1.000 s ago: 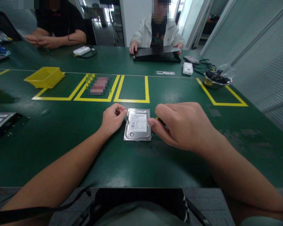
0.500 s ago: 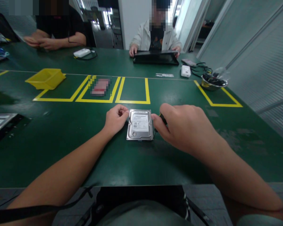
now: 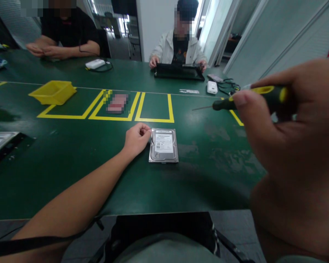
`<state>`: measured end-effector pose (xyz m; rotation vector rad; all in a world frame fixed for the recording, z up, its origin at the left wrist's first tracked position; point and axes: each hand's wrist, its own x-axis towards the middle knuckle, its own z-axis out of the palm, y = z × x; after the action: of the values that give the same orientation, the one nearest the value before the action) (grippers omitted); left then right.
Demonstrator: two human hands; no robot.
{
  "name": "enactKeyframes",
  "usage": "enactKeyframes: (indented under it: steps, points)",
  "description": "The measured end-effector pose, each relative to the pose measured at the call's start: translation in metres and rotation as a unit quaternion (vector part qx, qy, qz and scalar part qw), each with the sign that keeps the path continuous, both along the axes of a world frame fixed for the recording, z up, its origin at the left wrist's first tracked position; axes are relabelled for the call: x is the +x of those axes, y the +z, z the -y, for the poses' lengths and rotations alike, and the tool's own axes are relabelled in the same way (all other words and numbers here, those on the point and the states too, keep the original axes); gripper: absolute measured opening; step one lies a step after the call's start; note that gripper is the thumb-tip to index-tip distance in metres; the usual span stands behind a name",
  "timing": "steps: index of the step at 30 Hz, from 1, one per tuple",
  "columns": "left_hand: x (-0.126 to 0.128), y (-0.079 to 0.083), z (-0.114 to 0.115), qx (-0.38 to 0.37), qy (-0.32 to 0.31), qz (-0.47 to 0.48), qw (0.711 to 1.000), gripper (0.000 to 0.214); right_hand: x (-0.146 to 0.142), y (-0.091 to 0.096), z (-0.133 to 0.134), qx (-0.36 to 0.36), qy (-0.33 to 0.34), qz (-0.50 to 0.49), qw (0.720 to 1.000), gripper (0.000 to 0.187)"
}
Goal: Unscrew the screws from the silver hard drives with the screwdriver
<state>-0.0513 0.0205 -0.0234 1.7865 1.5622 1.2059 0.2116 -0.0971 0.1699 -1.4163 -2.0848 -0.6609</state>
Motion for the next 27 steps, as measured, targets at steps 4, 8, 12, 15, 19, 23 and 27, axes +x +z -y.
enactKeyframes:
  steps: [4, 8, 12, 15, 19, 23, 27]
  points:
    - [0.000, 0.001, 0.002, -0.006, 0.003, 0.005, 1.000, 0.006, -0.004, -0.032, -0.010, 0.055, -0.128, 0.017, 0.990, 0.045]
    - [0.001, 0.001, 0.002, -0.008, -0.002, 0.010, 1.000, 0.005, -0.008, -0.074, -0.036, -0.007, -0.143, 0.027, 0.989, 0.043]
    - [0.001, 0.003, 0.001, -0.011, 0.000, 0.010, 1.000, 0.005, -0.004, -0.109, -0.066, -0.071, -0.165, 0.032, 0.983, 0.041]
    - [0.002, 0.004, 0.002, -0.015, 0.001, 0.011, 1.000, 0.005, -0.001, -0.127, -0.081, -0.104, -0.163, 0.034, 0.981, 0.040]
    - [0.002, 0.003, 0.000, -0.017, 0.005, 0.007, 1.000, 0.007, 0.002, -0.142, -0.093, -0.133, -0.166, 0.058, 0.975, 0.039]
    - [0.002, -0.001, -0.002, -0.008, 0.002, -0.007, 1.000, 0.010, 0.004, -0.155, -0.104, -0.184, -0.219, 0.055, 0.956, 0.034]
    - [0.002, -0.004, -0.003, -0.002, 0.000, -0.012, 1.000, 0.012, 0.005, -0.166, -0.113, -0.218, -0.225, 0.050, 0.948, 0.032]
